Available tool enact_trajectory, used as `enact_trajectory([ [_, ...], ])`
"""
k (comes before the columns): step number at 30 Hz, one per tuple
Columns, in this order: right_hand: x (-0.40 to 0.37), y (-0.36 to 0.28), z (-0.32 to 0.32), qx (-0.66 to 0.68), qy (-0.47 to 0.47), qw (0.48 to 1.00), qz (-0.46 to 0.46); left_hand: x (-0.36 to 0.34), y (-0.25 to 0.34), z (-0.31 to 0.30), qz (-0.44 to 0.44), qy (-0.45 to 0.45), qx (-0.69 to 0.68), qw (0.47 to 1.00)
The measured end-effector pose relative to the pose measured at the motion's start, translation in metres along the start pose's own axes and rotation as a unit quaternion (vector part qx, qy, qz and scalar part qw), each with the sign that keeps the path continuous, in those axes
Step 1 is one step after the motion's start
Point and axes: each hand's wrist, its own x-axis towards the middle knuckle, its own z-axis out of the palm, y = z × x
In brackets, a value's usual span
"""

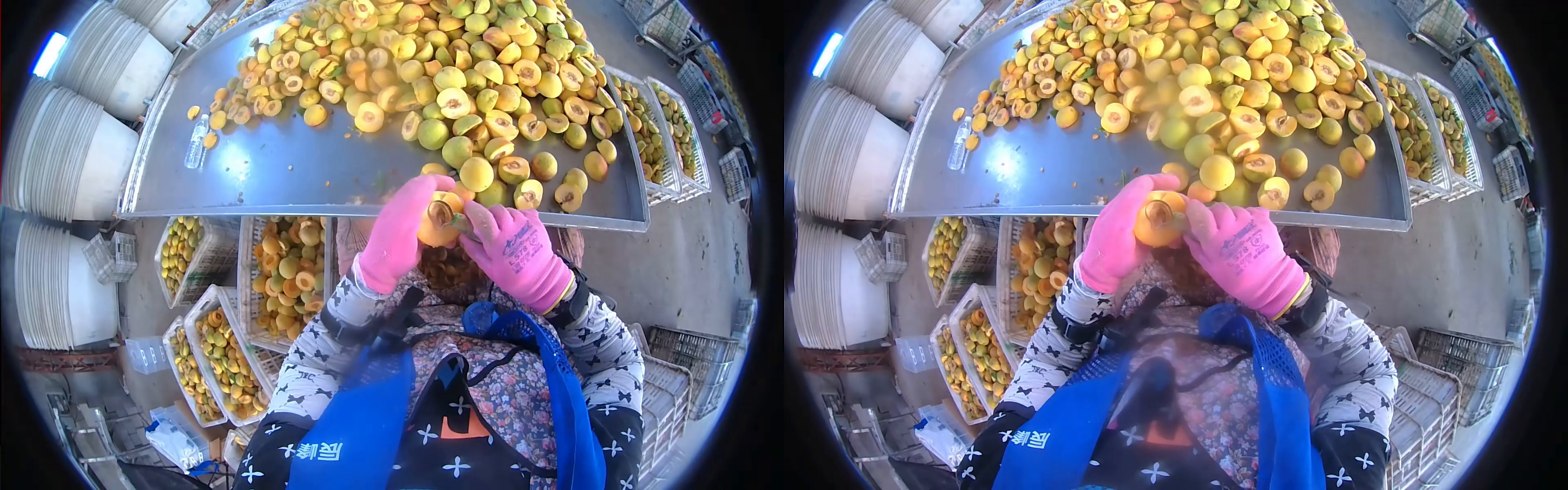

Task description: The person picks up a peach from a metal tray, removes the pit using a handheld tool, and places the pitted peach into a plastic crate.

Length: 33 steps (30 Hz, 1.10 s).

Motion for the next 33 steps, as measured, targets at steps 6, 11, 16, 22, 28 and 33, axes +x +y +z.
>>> enact_trajectory([
  [6, -0.003, 0.007, 0.006, -0.015, -0.003, 0.998, -0.059, -0.003, 0.020, 0.006, -0.206, 0.009, -0.208, 0.956],
  [11, -0.017, -0.002, 0.008, 0.262, -0.063, 0.963, 0.011, -0.002, 0.004, 0.009, -0.172, -0.014, -0.149, 0.974],
  [16, -0.015, -0.021, 0.010, 0.505, -0.102, 0.817, 0.258, 0.003, -0.007, 0.022, 0.007, 0.073, -0.103, 0.992],
  [22, -0.021, -0.023, 0.029, 0.456, -0.023, 0.882, 0.119, 0.002, 0.005, 0.028, -0.029, 0.107, -0.112, 0.987],
  [28, -0.008, -0.028, -0.013, 0.736, -0.253, 0.526, 0.342, 0.008, 0.004, 0.016, -0.134, -0.012, -0.249, 0.959],
  [33, -0.021, -0.009, -0.008, 0.768, -0.319, 0.478, 0.283, 0.001, 0.000, -0.002, -0.143, -0.122, -0.235, 0.954],
])
